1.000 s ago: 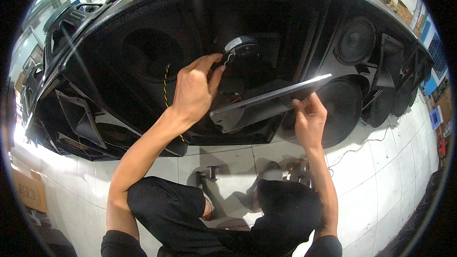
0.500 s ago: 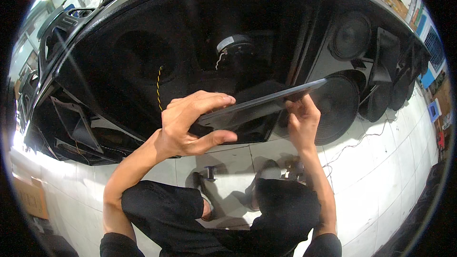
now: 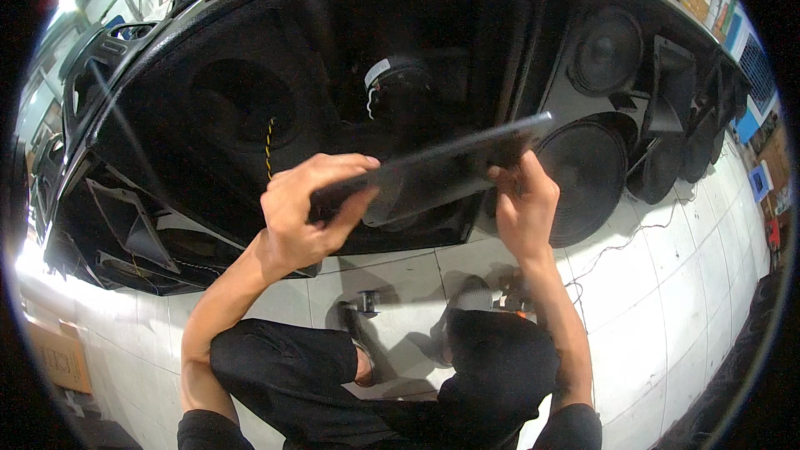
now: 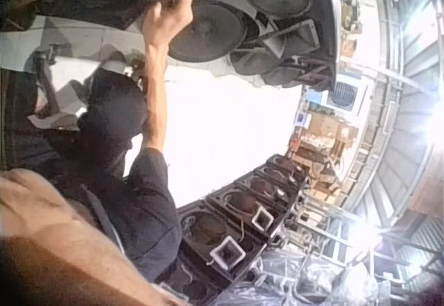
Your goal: The person installs a speaker into a vehicle chassis. They connect wires to the speaker terminals, solder the connections using a soldering iron and solder wire, and then fit the speaker into the mounting cavity.
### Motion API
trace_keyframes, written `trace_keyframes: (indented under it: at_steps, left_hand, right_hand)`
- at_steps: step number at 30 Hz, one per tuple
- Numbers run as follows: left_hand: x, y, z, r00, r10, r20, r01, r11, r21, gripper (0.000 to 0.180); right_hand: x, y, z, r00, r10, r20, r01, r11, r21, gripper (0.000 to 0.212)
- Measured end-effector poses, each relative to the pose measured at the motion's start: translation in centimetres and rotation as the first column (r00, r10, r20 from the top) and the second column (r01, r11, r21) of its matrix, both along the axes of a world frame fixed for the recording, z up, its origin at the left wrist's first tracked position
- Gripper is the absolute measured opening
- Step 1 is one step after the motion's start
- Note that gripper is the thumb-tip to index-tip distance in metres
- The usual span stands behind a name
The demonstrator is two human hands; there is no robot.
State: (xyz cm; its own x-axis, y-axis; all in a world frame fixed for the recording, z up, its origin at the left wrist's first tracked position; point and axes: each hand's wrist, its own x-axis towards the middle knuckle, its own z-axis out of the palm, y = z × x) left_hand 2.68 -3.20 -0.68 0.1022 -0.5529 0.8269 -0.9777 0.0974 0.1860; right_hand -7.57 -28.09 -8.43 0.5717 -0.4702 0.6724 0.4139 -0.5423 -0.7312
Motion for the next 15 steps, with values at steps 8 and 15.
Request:
trace_keyframes:
  at_steps: [8,15]
  left_hand:
    - [-0.5,-0.8,0.5,0.833,0.331,-0.443,-0.346,0.937,0.048,0.034]
    - [1.6,0.2,-0.2,0.785,0.555,-0.276,-0.561,0.825,0.065,0.043]
  right_hand:
    - [1.4,0.1,3.3,0.981,-0.171,-0.093,0.153,0.973,-0.175,0.019]
    - [-1.0,1.6,3.4,0.941,-0.334,-0.054,0.293,0.884,-0.363,0.028]
